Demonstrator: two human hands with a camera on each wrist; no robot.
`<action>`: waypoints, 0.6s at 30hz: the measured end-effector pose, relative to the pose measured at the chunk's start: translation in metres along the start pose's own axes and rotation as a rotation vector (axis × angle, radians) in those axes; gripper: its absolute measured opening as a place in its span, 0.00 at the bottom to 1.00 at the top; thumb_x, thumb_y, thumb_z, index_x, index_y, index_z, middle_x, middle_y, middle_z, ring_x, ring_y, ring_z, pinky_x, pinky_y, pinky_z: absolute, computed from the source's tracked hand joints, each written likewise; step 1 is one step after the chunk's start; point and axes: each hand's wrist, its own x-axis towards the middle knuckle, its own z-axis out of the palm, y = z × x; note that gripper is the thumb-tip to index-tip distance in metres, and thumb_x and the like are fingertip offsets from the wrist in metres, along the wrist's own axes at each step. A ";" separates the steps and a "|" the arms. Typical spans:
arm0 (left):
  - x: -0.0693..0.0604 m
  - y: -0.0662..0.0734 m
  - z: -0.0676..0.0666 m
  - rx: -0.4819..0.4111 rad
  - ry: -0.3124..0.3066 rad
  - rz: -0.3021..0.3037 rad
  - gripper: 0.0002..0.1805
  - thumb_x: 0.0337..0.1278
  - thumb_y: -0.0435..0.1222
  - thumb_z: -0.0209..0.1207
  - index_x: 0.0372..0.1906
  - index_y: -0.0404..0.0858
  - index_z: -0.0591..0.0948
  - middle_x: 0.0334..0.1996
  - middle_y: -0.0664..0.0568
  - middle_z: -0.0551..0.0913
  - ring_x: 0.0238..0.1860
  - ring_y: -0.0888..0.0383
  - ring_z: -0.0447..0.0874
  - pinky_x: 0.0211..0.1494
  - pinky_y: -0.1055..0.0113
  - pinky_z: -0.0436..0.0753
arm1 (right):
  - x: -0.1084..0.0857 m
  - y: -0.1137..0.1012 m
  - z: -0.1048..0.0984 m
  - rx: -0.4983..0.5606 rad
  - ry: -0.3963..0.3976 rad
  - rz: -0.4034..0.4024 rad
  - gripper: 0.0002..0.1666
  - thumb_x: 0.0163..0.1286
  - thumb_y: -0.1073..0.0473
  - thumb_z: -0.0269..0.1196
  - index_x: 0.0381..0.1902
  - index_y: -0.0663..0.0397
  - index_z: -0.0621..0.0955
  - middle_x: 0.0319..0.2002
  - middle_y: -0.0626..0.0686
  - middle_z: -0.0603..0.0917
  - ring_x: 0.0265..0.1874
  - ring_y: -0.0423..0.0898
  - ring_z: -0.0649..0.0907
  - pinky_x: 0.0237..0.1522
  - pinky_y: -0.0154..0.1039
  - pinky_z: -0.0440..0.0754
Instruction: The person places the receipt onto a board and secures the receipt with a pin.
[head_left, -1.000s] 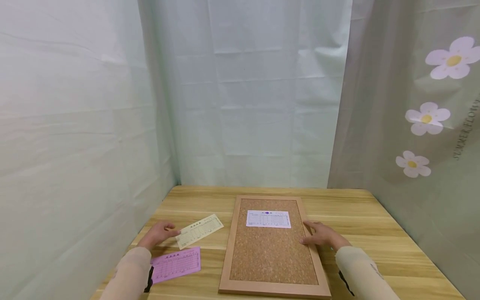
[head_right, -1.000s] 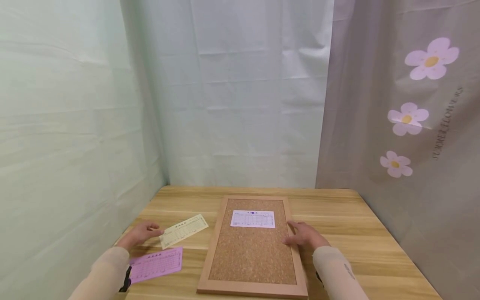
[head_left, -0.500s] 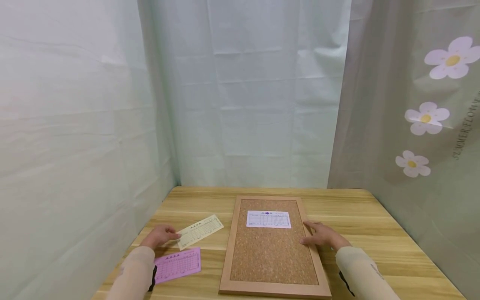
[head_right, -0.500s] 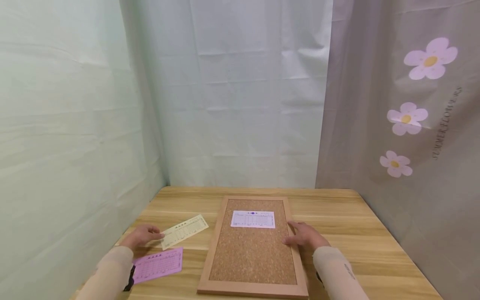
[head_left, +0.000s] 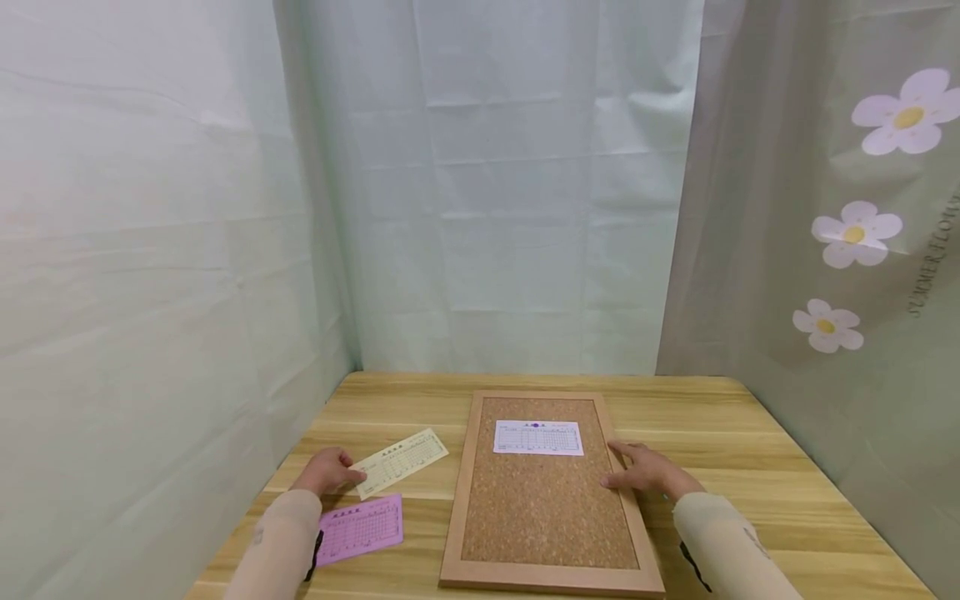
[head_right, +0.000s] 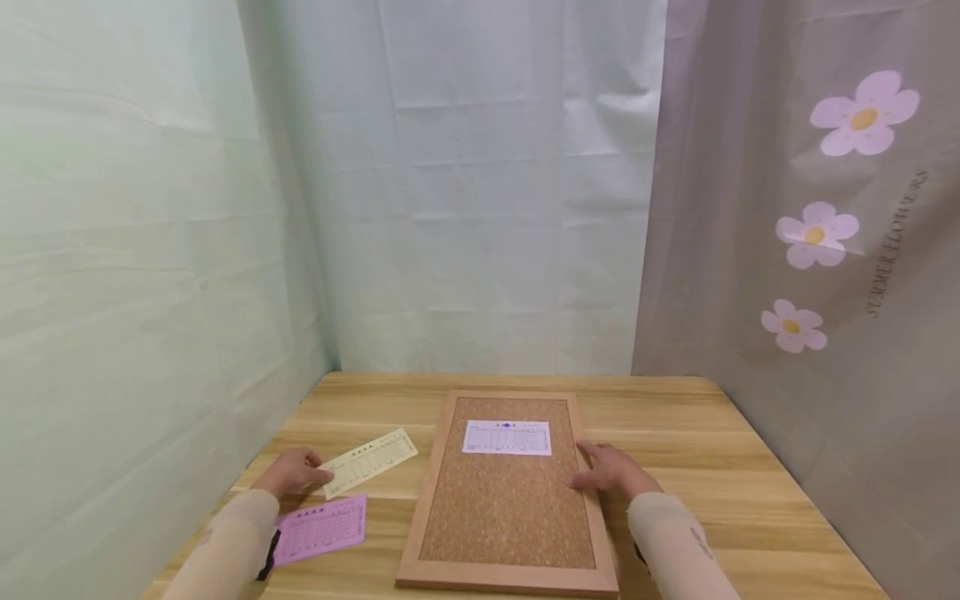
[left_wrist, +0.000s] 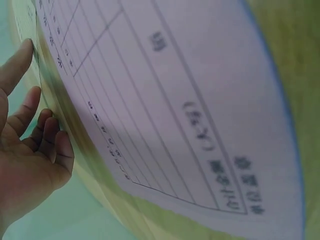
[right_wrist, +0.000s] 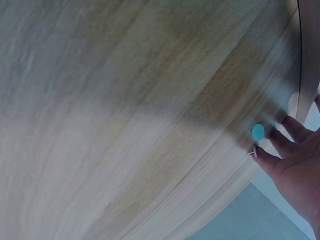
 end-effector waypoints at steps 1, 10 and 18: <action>0.000 0.000 0.001 0.008 0.005 -0.004 0.21 0.51 0.36 0.72 0.42 0.26 0.77 0.36 0.41 0.78 0.37 0.47 0.73 0.43 0.55 0.75 | 0.000 0.000 0.000 -0.002 0.002 0.000 0.53 0.57 0.40 0.73 0.73 0.57 0.66 0.67 0.75 0.64 0.64 0.75 0.66 0.58 0.72 0.65; 0.000 0.003 0.001 0.023 0.000 -0.015 0.15 0.53 0.34 0.70 0.38 0.28 0.78 0.34 0.42 0.76 0.37 0.46 0.73 0.42 0.54 0.74 | 0.000 0.001 0.000 -0.010 0.006 -0.002 0.53 0.57 0.39 0.73 0.73 0.57 0.66 0.67 0.75 0.64 0.64 0.75 0.66 0.58 0.72 0.66; 0.003 -0.001 0.002 -0.032 0.008 -0.012 0.12 0.54 0.32 0.69 0.35 0.31 0.77 0.32 0.44 0.76 0.35 0.48 0.73 0.38 0.58 0.72 | -0.001 0.001 0.000 -0.016 0.005 -0.019 0.53 0.58 0.40 0.73 0.74 0.57 0.65 0.67 0.75 0.64 0.63 0.75 0.67 0.57 0.71 0.67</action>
